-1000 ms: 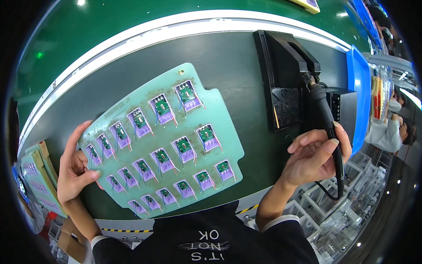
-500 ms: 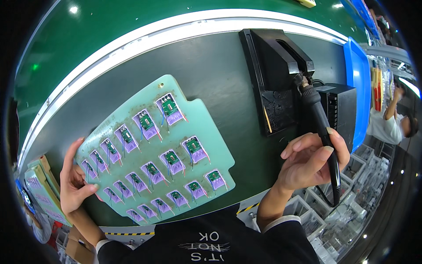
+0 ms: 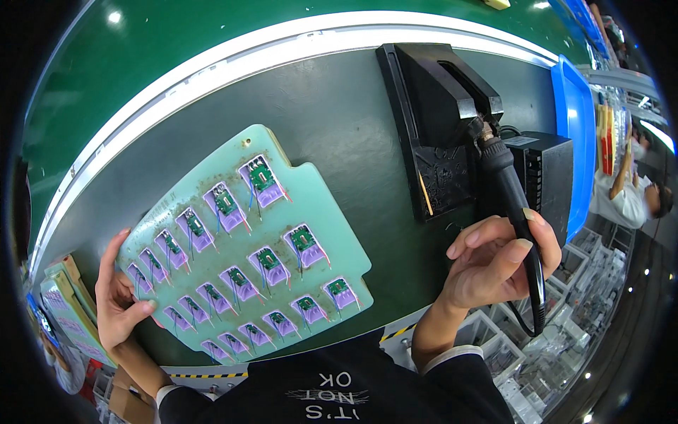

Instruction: Soldering electronic components onto a circuit board panel at a factory workstation.

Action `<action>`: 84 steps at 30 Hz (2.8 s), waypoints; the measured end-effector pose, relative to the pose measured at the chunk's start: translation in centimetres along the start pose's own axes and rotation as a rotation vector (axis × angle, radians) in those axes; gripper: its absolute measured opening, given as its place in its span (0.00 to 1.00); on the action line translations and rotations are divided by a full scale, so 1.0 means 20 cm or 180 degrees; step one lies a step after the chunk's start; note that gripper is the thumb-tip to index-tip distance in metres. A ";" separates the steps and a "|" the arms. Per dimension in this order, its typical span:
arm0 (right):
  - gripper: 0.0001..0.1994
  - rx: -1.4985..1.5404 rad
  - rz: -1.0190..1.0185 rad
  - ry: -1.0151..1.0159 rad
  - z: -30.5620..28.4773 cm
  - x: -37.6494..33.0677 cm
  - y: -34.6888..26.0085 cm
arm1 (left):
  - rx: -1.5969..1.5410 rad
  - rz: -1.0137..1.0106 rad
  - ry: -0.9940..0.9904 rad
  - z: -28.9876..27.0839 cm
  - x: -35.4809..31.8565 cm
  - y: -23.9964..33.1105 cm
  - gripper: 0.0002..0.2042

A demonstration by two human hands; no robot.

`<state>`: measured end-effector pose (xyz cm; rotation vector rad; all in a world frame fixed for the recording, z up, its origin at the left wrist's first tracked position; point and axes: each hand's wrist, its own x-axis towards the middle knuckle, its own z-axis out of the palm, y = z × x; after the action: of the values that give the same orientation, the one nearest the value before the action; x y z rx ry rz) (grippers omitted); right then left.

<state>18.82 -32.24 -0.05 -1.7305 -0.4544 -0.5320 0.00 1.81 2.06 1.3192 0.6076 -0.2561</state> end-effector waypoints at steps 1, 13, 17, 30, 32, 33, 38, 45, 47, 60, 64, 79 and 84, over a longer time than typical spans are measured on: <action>0.15 -0.0009 0.0065 0.0092 0.00 0.00 0.00 | 0.0032 0.0024 -0.0021 0.00 0.00 0.00 0.43; 0.14 0.0076 0.0037 0.0046 0.04 0.01 -0.02 | -0.0058 -0.0023 0.0018 0.01 0.00 0.01 0.43; 0.14 -0.0109 0.0086 0.0084 0.04 0.00 -0.03 | -0.0090 0.0033 0.0044 0.02 -0.01 0.01 0.42; 0.14 -0.0111 0.0051 0.0074 0.04 0.01 -0.02 | -0.0144 0.0138 -0.0219 0.01 -0.01 0.01 0.38; 0.14 -0.0091 0.0066 0.0059 0.05 0.01 -0.03 | -0.0143 0.0157 -0.0178 0.01 -0.02 0.02 0.38; 0.14 -0.0079 0.0060 0.0057 0.06 0.01 -0.04 | -0.0150 0.0151 -0.0186 0.01 -0.01 0.02 0.38; 0.12 -0.0026 0.0146 0.0124 0.07 0.00 -0.04 | -0.0018 0.0149 -0.0261 0.01 -0.01 0.02 0.39; 0.12 0.0074 0.0192 0.0129 0.07 0.00 -0.05 | 0.0015 0.0305 -0.0331 0.02 -0.01 0.01 0.37; 0.12 0.0070 0.0165 0.0109 0.07 0.00 -0.05 | 0.0035 0.0336 -0.0347 0.01 -0.01 0.01 0.37; 0.15 -0.0071 0.0201 -0.0008 0.05 -0.01 -0.03 | 0.0143 0.0463 -0.0464 -0.01 -0.01 -0.01 0.37; 0.12 -0.0012 0.0119 0.0049 0.06 0.00 -0.05 | 0.0199 0.0576 -0.0565 -0.02 -0.01 -0.01 0.36; 0.13 0.0011 0.0138 -0.0066 0.05 0.00 -0.05 | 0.0443 0.0834 -0.0661 -0.04 -0.01 -0.05 0.34; 0.13 0.0014 0.0112 -0.0061 0.06 -0.01 -0.05 | 0.0510 0.0837 -0.0633 -0.03 -0.02 -0.05 0.34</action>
<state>18.25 -30.91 0.49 -1.7376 -0.4375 -0.4892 -0.92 2.15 1.39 1.4905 0.2457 -0.2197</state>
